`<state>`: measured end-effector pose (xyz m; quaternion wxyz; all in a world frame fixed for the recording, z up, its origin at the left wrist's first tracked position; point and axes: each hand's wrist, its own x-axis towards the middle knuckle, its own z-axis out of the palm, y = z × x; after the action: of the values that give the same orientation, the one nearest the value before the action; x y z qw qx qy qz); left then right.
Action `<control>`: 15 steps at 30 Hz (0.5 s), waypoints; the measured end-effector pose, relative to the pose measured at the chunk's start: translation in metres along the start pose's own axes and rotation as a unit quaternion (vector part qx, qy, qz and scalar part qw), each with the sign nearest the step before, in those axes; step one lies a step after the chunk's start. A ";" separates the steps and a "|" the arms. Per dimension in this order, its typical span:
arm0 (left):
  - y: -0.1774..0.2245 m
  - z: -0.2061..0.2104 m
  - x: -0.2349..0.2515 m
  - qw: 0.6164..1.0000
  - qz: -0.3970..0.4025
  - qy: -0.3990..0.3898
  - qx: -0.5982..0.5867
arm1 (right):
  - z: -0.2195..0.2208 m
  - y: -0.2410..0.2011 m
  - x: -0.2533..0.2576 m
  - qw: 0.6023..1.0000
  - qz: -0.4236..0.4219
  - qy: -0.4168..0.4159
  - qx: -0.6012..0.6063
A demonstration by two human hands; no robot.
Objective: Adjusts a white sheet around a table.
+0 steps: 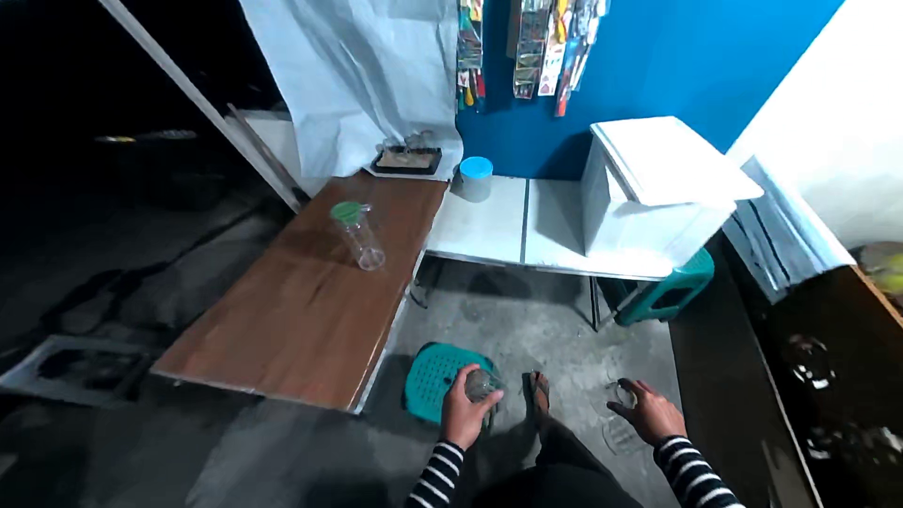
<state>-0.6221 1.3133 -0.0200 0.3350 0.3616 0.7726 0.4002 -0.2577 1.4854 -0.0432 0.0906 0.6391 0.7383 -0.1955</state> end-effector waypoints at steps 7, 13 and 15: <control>0.049 0.070 0.162 0.989 -0.062 0.112 -0.069 | -0.127 -0.122 0.210 0.990 -0.125 -0.053 -0.037; 0.106 0.007 0.289 0.973 -0.011 0.214 -0.087 | -0.204 -0.280 0.357 0.946 -0.310 -0.065 -0.073; 0.127 -0.032 0.351 0.969 -0.006 0.234 -0.079 | -0.230 -0.342 0.396 0.930 -0.358 -0.033 -0.070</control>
<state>-0.7909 1.6445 0.0239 0.1747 0.2253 0.7976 0.5315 -0.6313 1.9013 0.0726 0.0830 0.3174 0.9267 -0.1835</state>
